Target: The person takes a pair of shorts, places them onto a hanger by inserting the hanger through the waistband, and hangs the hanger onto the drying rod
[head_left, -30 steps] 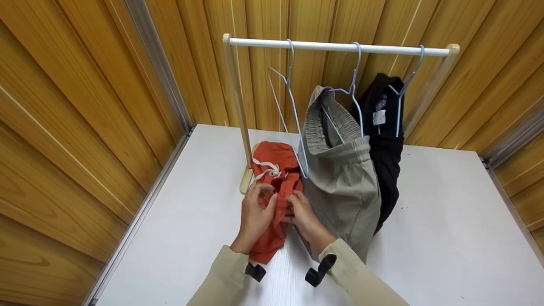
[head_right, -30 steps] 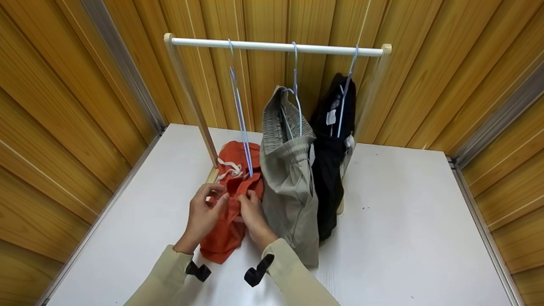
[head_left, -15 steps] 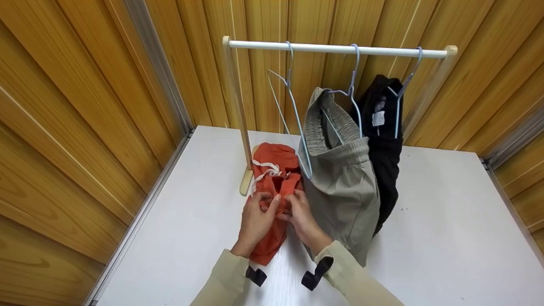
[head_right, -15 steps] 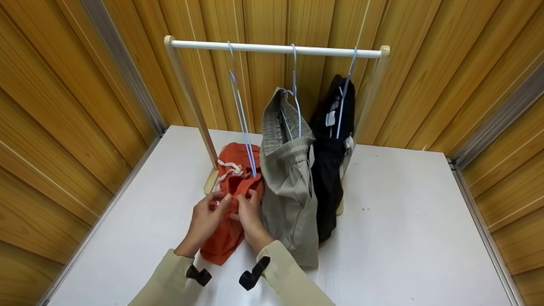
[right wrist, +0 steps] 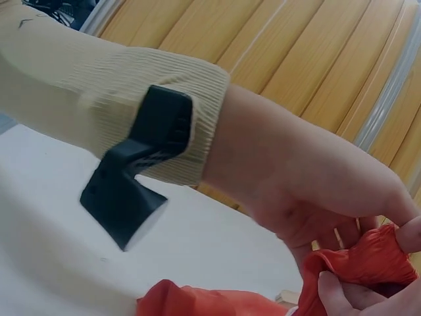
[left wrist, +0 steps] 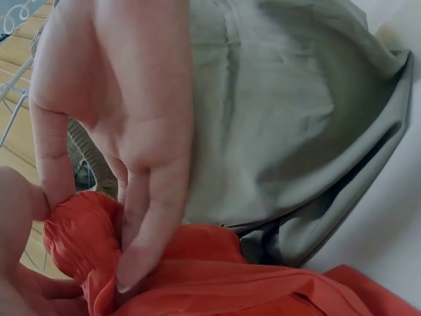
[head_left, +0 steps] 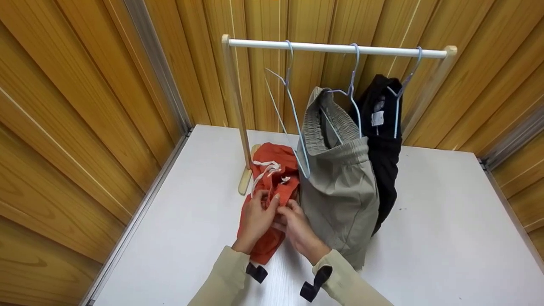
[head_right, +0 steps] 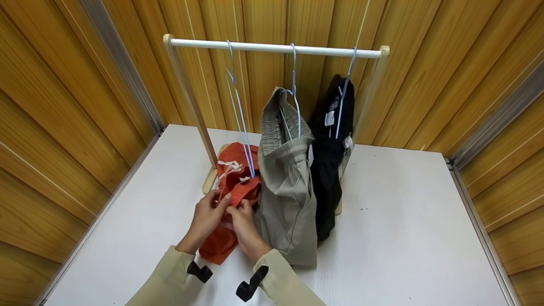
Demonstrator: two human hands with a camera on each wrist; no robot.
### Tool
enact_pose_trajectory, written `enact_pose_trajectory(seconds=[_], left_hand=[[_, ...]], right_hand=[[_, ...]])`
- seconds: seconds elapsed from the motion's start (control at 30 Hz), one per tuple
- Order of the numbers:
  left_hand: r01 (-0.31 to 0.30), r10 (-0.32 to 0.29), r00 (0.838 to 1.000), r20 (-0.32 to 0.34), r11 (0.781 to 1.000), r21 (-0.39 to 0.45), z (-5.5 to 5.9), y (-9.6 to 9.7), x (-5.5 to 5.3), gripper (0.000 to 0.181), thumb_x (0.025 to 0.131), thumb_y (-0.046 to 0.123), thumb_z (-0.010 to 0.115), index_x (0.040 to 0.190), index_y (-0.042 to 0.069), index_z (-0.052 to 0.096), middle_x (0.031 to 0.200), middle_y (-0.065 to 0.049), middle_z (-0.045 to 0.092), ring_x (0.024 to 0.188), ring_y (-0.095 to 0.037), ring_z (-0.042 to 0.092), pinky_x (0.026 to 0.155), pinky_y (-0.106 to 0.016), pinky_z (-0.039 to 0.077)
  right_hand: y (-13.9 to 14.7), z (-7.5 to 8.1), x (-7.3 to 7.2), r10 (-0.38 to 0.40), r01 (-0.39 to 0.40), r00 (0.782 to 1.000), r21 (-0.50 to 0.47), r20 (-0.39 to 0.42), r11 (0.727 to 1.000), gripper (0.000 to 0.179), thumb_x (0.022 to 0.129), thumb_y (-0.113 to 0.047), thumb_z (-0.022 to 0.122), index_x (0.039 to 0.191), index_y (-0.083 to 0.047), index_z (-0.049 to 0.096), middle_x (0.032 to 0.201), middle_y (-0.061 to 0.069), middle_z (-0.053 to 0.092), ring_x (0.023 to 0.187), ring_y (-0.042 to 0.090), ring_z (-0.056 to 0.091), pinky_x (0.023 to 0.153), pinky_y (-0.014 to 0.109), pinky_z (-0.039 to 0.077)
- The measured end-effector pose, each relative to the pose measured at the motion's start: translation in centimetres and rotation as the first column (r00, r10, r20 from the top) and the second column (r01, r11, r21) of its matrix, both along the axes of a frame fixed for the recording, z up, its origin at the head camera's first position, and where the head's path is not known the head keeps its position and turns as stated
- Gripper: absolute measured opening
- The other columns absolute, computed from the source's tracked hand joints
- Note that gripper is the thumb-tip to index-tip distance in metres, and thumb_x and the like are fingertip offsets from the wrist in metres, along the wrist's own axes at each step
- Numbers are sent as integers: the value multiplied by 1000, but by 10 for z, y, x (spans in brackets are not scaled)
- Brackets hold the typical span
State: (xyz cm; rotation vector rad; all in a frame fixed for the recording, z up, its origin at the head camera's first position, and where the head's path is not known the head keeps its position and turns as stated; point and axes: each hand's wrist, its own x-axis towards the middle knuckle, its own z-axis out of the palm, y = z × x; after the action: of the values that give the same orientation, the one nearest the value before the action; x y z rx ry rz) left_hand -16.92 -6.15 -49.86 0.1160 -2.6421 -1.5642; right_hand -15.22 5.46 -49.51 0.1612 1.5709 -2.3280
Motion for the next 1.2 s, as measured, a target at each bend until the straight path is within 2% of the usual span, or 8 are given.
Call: enact_pose_trajectory(seconds=[0.17, 0.37, 0.43, 0.63, 0.77, 0.87, 1.03, 1.2], left_hand=[[0, -2, 998, -64, 1000, -23, -4, 1, -2, 30, 93, 29, 61, 115, 9, 58, 96, -6, 65, 77, -18, 54, 64, -30, 43], [-27, 14, 989, -145, 996, -84, -4, 0, -3, 27, 94, 24, 59, 117, 11, 55, 110, -8, 63, 96, -22, 58, 81, -38, 46], [-37, 22, 984, -177, 996, -85, -3, -1, -3, 26, 95, 21, 58, 119, 11, 54, 114, -8, 62, 102, -23, 58, 86, -39, 46], [-51, 39, 962, -271, 998, -40, 3, -4, -4, 22, 96, 13, 55, 118, 10, 54, 113, -8, 59, 100, -21, 57, 83, -36, 45], [-50, 46, 953, -299, 999, -6, 12, -7, -4, 19, 98, 14, 54, 116, 10, 54, 112, -8, 60, 98, -20, 57, 82, -36, 47], [-36, 41, 947, -318, 999, 21, 18, -9, -4, 17, 99, 14, 53, 115, 9, 54, 111, -7, 61, 95, -18, 58, 81, -34, 49], [-3, 12, 926, -377, 1000, 25, 28, -13, -3, 16, 99, 14, 54, 113, 8, 55, 109, -7, 64, 96, -17, 60, 83, -33, 53], [76, -53, 915, -399, 996, 40, 37, -16, 0, 16, 98, 14, 56, 113, 10, 55, 109, -7, 65, 94, -17, 62, 83, -32, 56]], right_hand=[[0, -5, 4, 27, -27, 1000, 47, -2, 999, 34, 96, -13, 48, 128, -6, 40, 96, -5, 66, 86, 10, 66, 82, 32, 52], [2, -8, 1, 24, -29, 999, 135, 42, 990, 31, 95, -19, 54, 121, -5, 44, 89, -1, 63, 81, 12, 63, 78, 31, 54], [3, -9, 0, 6, -14, 999, 155, 51, 988, 34, 95, -21, 55, 121, -4, 43, 92, 2, 63, 82, 13, 62, 78, 30, 54], [9, -10, -7, -69, 58, 996, 186, 54, 981, 43, 95, -22, 56, 128, -1, 38, 105, 9, 60, 89, 16, 62, 76, 29, 54], [14, -15, -14, -106, 94, 993, 216, 44, 972, 45, 95, -21, 55, 130, 1, 36, 114, 14, 59, 92, 18, 63, 77, 32, 54], [17, -19, -19, -131, 117, 991, 245, 39, 963, 50, 95, -21, 55, 134, 1, 33, 125, 20, 53, 98, 23, 62, 80, 34, 53], [20, -25, -23, -178, 162, 983, 273, 37, 948, 61, 93, -19, 57, 142, 1, 26, 130, 23, 48, 106, 29, 58, 86, 38, 51], [20, -28, -24, -190, 182, 982, 291, -3, 939, 66, 92, -15, 59, 145, 3, 23, 138, 28, 42, 112, 30, 53, 93, 44, 46]])
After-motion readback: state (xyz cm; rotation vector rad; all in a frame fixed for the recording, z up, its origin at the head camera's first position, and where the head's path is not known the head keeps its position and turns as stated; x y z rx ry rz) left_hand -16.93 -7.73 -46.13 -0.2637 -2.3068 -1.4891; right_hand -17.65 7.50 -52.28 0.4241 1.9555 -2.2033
